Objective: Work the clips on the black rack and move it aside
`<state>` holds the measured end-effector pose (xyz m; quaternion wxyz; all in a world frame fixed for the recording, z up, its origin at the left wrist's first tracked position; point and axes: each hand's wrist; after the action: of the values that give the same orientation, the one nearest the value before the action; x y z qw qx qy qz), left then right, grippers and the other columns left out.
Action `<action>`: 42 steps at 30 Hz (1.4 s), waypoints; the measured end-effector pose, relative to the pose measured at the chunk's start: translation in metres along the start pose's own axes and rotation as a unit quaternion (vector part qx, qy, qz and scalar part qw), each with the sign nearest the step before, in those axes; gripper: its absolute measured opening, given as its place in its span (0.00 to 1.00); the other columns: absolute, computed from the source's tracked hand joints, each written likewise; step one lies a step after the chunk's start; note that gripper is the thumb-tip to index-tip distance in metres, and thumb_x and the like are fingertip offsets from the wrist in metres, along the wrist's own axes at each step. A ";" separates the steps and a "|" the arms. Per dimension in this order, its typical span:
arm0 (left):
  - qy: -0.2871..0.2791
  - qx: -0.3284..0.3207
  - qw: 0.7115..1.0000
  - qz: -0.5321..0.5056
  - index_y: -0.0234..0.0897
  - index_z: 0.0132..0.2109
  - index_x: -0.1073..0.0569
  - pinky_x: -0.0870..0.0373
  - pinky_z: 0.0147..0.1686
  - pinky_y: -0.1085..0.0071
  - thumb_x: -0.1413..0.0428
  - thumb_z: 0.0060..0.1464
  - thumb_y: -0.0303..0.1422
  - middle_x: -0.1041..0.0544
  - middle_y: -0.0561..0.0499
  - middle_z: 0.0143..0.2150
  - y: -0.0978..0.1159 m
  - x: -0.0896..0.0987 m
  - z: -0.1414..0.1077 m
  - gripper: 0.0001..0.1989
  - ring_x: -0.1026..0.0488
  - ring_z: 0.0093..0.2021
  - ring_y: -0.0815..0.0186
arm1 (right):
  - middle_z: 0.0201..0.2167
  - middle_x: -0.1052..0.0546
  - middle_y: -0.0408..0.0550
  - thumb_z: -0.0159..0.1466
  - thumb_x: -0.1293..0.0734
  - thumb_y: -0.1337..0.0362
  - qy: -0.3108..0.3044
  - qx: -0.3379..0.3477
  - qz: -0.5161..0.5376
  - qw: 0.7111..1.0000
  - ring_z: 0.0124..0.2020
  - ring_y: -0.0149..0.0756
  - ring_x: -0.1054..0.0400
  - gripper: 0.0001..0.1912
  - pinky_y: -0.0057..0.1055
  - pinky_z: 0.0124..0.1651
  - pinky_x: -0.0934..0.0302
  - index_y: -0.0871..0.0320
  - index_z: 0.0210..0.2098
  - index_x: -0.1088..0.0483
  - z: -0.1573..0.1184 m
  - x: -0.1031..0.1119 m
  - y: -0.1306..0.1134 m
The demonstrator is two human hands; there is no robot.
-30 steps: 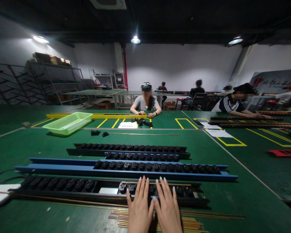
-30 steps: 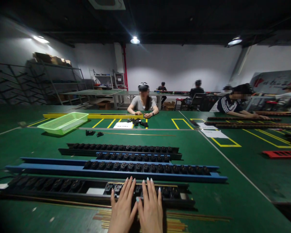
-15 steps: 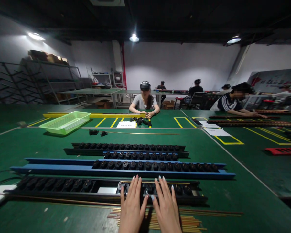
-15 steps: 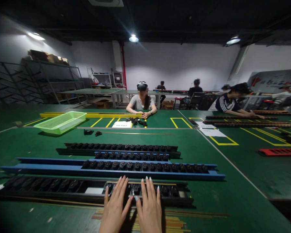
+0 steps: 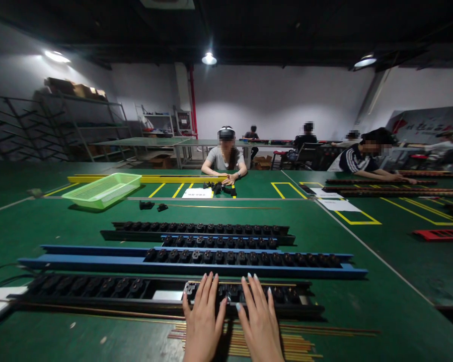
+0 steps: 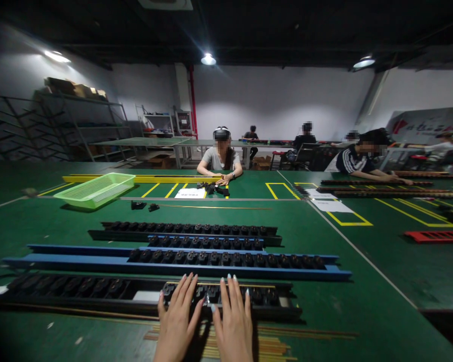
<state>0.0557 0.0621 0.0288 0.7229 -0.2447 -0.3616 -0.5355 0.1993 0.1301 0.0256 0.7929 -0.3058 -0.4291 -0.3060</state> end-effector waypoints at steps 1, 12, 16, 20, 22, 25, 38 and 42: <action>-0.002 -0.002 1.000 -0.001 0.45 0.65 0.45 0.70 0.65 0.52 0.54 0.61 0.36 0.33 0.48 0.62 0.000 0.000 0.000 0.26 0.38 0.62 0.61 | 0.66 0.44 0.45 0.69 0.50 0.54 -0.001 0.002 0.000 1.000 0.66 0.40 0.51 0.26 0.49 0.64 0.51 0.49 0.66 0.51 0.000 0.000 0.000; 0.013 0.007 1.000 0.004 0.41 0.68 0.53 0.69 0.66 0.58 0.54 0.60 0.33 0.36 0.47 0.64 -0.007 0.001 -0.003 0.30 0.40 0.63 0.64 | 0.66 0.45 0.45 0.69 0.50 0.55 -0.001 0.003 -0.002 1.000 0.67 0.40 0.51 0.26 0.49 0.63 0.50 0.49 0.66 0.51 0.000 0.000 0.000; 0.010 0.007 1.000 0.012 0.38 0.68 0.52 0.69 0.66 0.59 0.54 0.60 0.32 0.36 0.47 0.64 -0.008 0.001 -0.003 0.30 0.41 0.64 0.65 | 0.66 0.44 0.45 0.69 0.50 0.55 0.001 -0.002 -0.005 1.000 0.67 0.39 0.52 0.26 0.50 0.64 0.50 0.49 0.66 0.51 0.000 0.000 -0.001; 0.017 -0.003 1.000 0.010 0.38 0.68 0.52 0.69 0.66 0.59 0.54 0.61 0.33 0.35 0.47 0.63 -0.009 0.001 -0.002 0.30 0.40 0.63 0.65 | 0.66 0.44 0.46 0.69 0.49 0.55 -0.008 0.009 -0.001 1.000 0.66 0.41 0.51 0.27 0.51 0.63 0.49 0.49 0.67 0.53 0.000 -0.001 0.003; 0.016 -0.006 1.000 0.004 0.39 0.68 0.52 0.68 0.66 0.59 0.54 0.61 0.33 0.34 0.47 0.63 -0.011 0.001 -0.002 0.30 0.39 0.63 0.64 | 0.66 0.44 0.46 0.69 0.49 0.54 -0.018 0.024 0.006 1.000 0.66 0.42 0.50 0.27 0.51 0.62 0.47 0.49 0.67 0.54 0.001 -0.001 0.005; 0.008 0.004 1.000 -0.009 0.42 0.68 0.52 0.66 0.65 0.57 0.55 0.61 0.33 0.35 0.47 0.63 -0.011 0.001 -0.004 0.29 0.39 0.63 0.63 | 0.66 0.44 0.46 0.69 0.49 0.54 -0.010 0.016 0.006 1.000 0.66 0.42 0.50 0.27 0.52 0.62 0.47 0.48 0.67 0.54 0.000 -0.001 0.005; 0.024 0.035 0.999 -0.026 0.43 0.68 0.54 0.65 0.65 0.56 0.55 0.61 0.31 0.35 0.46 0.64 -0.010 -0.003 -0.007 0.30 0.39 0.62 0.63 | 0.66 0.44 0.45 0.69 0.49 0.55 0.004 -0.001 0.002 1.000 0.66 0.41 0.51 0.27 0.51 0.64 0.50 0.47 0.67 0.54 0.000 -0.002 0.000; 0.021 0.081 0.996 -0.044 0.44 0.68 0.56 0.62 0.64 0.53 0.57 0.62 0.31 0.36 0.45 0.64 -0.007 -0.002 -0.008 0.30 0.40 0.63 0.61 | 0.66 0.44 0.45 0.69 0.49 0.55 0.004 0.002 -0.001 1.000 0.66 0.40 0.51 0.27 0.51 0.64 0.50 0.48 0.67 0.53 0.000 -0.001 0.000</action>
<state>0.0507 0.0549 0.0222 0.7238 -0.1581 -0.3990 -0.5403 0.1986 0.1303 0.0247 0.7950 -0.3025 -0.4268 -0.3069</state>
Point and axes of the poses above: each hand's wrist, its own z-axis towards the middle knuckle, its own x-axis out of the back of the hand, y = z × x
